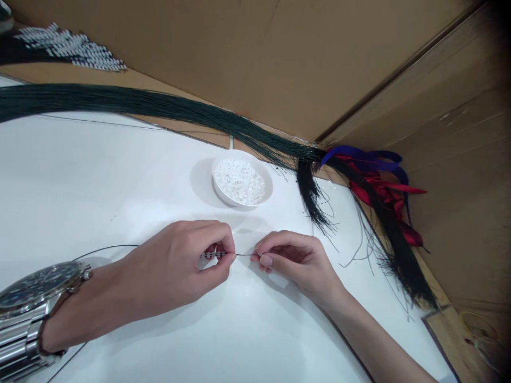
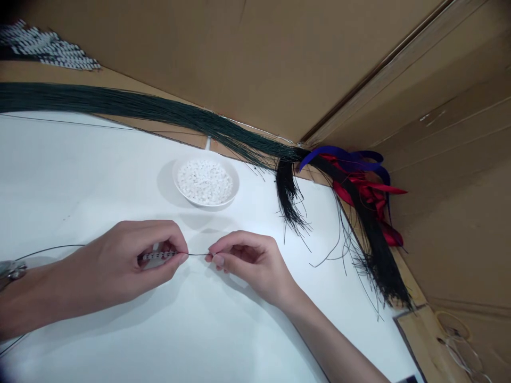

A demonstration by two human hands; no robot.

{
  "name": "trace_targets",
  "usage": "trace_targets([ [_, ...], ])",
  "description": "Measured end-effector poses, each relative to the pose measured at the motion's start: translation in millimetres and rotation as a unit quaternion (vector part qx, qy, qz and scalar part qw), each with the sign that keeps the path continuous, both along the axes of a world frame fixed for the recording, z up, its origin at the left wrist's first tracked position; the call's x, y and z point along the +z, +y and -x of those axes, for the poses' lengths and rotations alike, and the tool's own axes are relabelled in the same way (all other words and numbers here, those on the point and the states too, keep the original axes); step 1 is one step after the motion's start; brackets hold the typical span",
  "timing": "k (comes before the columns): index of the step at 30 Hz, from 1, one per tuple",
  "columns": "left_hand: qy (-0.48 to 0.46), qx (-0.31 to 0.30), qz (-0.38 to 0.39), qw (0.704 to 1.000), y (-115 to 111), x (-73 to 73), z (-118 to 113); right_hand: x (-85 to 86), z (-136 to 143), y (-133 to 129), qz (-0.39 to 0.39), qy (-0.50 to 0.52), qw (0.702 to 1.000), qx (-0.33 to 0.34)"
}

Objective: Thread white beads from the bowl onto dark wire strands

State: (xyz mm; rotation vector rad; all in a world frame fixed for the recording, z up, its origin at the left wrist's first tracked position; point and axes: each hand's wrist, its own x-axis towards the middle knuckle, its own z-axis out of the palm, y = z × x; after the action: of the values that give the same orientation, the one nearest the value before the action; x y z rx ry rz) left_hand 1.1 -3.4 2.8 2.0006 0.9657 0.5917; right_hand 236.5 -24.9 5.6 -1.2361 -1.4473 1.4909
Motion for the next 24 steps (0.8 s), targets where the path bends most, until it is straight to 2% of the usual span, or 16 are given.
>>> trace_targets([
  [16,0.004,-0.011,-0.014,1.0,-0.3,-2.5,1.3,-0.7,1.4,-1.9,-0.002,0.006,1.0,0.01],
  [24,0.012,-0.014,-0.017,1.0,0.9,-1.2,2.0,0.8,5.4,-4.3,-0.041,-0.042,0.998,0.014],
])
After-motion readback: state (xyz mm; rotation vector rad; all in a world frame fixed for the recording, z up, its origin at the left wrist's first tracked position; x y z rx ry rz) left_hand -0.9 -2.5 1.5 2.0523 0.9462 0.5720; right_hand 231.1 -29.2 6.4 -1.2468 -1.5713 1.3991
